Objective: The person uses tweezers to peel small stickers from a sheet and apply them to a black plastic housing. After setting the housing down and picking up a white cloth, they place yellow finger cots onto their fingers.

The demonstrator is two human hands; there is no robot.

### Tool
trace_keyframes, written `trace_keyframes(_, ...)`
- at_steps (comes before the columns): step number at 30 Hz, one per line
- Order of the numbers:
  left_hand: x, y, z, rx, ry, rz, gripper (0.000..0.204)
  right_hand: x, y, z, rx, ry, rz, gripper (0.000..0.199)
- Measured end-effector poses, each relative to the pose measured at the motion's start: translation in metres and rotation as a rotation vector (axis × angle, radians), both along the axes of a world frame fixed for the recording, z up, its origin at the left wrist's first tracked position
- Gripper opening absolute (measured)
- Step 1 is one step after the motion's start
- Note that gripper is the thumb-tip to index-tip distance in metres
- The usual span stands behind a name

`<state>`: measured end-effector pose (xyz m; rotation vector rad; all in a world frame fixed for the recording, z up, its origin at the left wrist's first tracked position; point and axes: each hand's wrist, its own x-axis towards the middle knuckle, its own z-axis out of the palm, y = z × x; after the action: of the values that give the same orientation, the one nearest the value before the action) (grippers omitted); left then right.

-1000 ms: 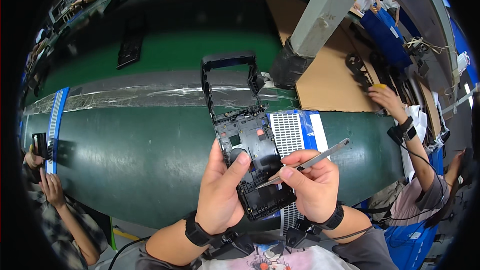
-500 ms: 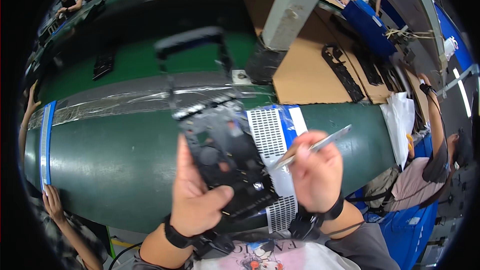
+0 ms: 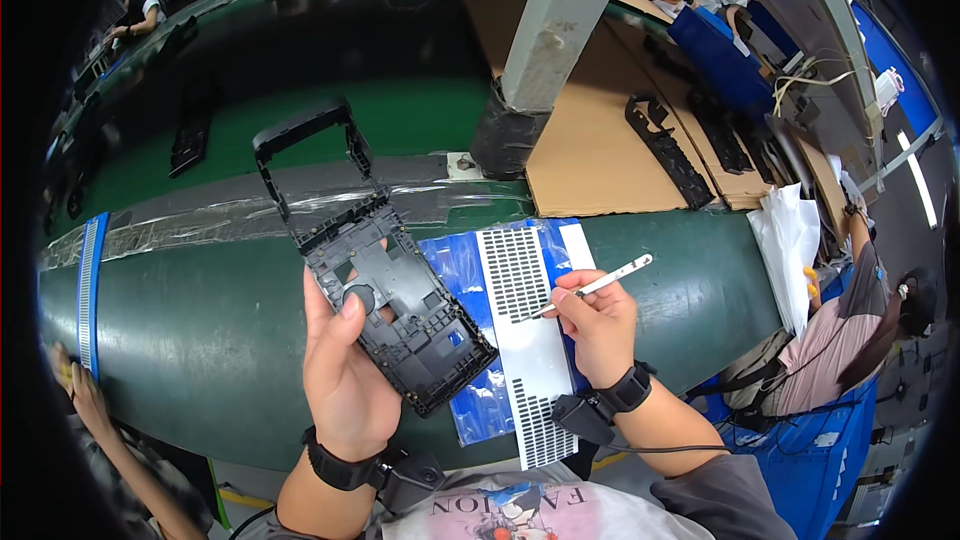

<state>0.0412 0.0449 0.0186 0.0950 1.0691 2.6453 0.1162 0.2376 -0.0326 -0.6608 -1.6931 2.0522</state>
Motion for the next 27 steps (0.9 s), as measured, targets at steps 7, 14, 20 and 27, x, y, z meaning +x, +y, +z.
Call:
trace_keyframes(7,-0.003,-0.003,-0.003,0.092,-0.042,-0.001,0.045,-0.002,-0.003,0.004,0.050,-0.069,0.028,0.013)
trace_keyframes(14,0.004,0.004,-0.004,0.103,-0.042,-0.128,0.044,0.004,-0.006,0.037,-0.118,0.095,0.054,0.015)
trace_keyframes(20,0.006,0.000,-0.012,0.213,-0.132,-0.363,0.052,-0.002,-0.045,0.068,-0.104,0.233,0.208,0.023)
trace_keyframes(27,0.008,0.002,-0.010,0.228,-0.145,-0.389,0.053,-0.010,-0.058,0.056,-0.126,0.205,0.265,0.021)
